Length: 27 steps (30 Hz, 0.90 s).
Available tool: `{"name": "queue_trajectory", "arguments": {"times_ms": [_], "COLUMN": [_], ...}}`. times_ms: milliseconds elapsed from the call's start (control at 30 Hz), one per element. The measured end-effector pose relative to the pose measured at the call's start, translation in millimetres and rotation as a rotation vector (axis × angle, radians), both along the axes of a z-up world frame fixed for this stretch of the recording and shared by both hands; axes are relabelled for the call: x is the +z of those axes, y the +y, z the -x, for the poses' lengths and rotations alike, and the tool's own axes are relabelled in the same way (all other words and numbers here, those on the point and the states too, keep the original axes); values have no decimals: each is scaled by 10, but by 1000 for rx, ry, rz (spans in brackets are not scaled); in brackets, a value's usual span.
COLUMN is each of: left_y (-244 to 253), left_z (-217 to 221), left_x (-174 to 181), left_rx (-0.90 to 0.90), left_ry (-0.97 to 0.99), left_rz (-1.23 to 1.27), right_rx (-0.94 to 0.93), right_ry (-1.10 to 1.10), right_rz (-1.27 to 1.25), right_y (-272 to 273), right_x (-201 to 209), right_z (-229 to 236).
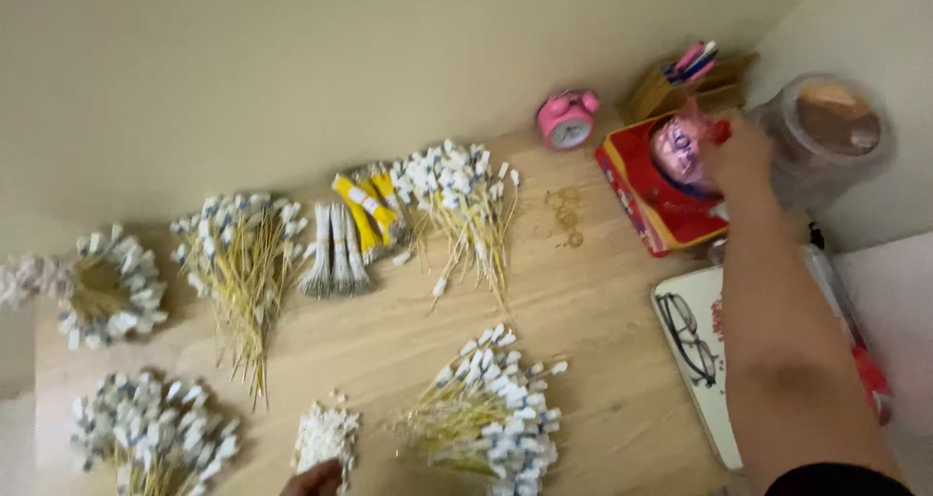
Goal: Assembling wire components by manually attaching white plastic caps to the ends of wire strands.
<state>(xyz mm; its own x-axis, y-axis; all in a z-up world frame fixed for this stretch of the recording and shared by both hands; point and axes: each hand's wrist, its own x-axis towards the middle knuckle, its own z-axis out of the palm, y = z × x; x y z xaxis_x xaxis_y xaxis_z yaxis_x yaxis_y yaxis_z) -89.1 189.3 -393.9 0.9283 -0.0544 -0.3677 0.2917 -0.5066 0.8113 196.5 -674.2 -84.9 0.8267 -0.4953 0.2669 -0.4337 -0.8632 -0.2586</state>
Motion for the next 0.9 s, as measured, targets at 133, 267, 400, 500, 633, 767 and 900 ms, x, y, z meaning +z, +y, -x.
{"name": "queue_trajectory", "arguments": {"times_ms": [133,267,400,500,633,767,900], "left_y": [-1340,-1307,-1361,-1368,-1184,-1198,-1281], "left_z": [-221,-144,-66,75,501,746,665], "left_x": [2804,3100,3325,3334,2842,2430,2269], "left_rx": [316,314,364,263,-142,-251,-278], "left_ry": [-234,-169,-72,-157,-170,-229,-442], "left_rz": [-47,15,29,-141,-451,-441,-538], "right_rx": [-22,245,293,349,767,822,888], "right_ry": [-11,-280,108,404,114,85,11], "right_rz": [-238,258,-338,-680,-125,139,210], "right_y": [279,919,2500,3468,4031,4061,4143], "right_x": [341,526,641,513,-50,-893,-1006], "right_z": [23,678,1417,2287,3224,3753,3618]}}
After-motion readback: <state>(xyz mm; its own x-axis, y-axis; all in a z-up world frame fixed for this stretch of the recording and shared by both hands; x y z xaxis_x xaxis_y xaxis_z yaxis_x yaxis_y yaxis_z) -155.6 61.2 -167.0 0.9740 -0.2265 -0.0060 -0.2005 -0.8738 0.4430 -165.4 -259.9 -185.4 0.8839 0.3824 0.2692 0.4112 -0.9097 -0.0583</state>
